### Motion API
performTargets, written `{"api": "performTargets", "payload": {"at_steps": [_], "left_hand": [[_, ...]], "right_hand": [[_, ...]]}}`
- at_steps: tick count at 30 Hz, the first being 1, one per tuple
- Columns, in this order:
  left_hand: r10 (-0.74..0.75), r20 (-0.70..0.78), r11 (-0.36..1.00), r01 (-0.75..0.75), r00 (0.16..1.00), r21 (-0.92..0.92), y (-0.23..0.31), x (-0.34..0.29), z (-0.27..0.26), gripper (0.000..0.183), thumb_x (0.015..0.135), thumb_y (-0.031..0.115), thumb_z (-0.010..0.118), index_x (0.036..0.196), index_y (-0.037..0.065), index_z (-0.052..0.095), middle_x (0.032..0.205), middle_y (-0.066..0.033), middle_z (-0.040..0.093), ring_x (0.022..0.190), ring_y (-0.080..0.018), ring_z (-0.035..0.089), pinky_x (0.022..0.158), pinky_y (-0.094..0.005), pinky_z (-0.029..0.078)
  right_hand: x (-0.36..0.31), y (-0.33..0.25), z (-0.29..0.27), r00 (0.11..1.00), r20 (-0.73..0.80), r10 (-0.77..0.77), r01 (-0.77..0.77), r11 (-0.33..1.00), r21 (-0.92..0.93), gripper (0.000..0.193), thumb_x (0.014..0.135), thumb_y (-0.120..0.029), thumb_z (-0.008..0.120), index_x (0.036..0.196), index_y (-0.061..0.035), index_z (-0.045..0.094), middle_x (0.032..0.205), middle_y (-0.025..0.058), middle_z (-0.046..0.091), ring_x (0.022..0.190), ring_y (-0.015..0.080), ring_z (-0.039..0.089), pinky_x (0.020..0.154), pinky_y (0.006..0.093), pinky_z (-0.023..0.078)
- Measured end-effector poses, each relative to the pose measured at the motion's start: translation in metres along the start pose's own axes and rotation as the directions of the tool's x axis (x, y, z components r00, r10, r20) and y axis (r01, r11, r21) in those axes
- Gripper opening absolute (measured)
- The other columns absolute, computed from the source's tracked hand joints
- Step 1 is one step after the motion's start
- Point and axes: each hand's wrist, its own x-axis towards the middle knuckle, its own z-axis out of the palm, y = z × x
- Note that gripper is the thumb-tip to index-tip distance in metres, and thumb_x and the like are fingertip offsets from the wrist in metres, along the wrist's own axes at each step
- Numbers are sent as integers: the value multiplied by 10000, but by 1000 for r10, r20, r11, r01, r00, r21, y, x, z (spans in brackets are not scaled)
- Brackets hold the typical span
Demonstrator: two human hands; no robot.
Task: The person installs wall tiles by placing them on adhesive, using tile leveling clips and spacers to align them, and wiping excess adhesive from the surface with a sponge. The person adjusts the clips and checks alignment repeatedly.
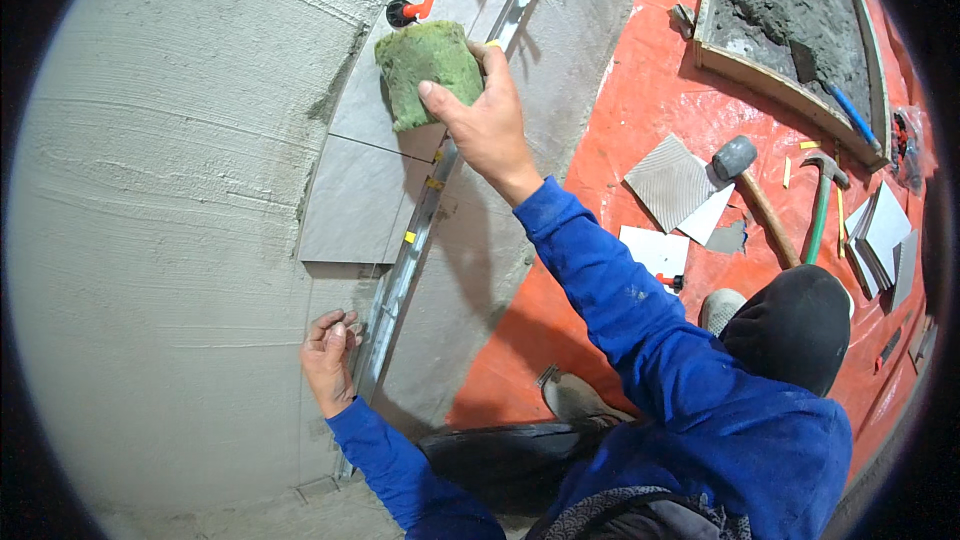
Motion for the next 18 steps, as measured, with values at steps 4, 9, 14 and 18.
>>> {"api": "performTargets", "payload": {"at_steps": [4, 9, 14, 18], "left_hand": [[13, 21, 1000, -13, 1000, -4, -3, -1, -2, 316, 887, 141, 707, 1124, -42, 606, 1053, -184, 687, 772, -113, 624, 726, -267, 538], [6, -17, 1000, -6, 1000, -10, -7, 8, 0, 461, 855, 100, 717, 1266, -28, 552, 1172, -150, 645, 944, -189, 648, 825, -324, 544], [74, 24, 997, -75, 997, 34, -5, 16, -3, 503, 848, 127, 731, 1291, -19, 542, 1167, -111, 643, 1003, -206, 645, 839, -345, 546], [60, 11, 984, -61, 998, 170, 2, 12, -10, 367, 890, 177, 700, 1179, -24, 596, 1019, -96, 678, 863, -155, 653, 742, -296, 551]], "right_hand": [[-1, -16, 24, 998, 8, -65, 65, 990, -125, 562, 755, -242, 752, 1168, 58, 516, 1074, 217, 584, 1020, 308, 591, 906, 398, 482], [-62, -58, 21, 589, 806, 64, -102, 995, -5, 466, 669, -244, 684, 1035, 44, 681, 917, 273, 675, 875, 387, 673, 818, 419, 538], [-100, -67, -4, 602, 789, 124, -263, 963, 50, 586, 701, -256, 694, 1194, 43, 589, 1042, 217, 620, 988, 352, 619, 876, 407, 497], [-106, -60, -23, 633, 761, 143, -238, 971, 15, 613, 709, -260, 697, 1231, 31, 562, 1101, 230, 595, 1038, 371, 588, 908, 417, 479]]}}
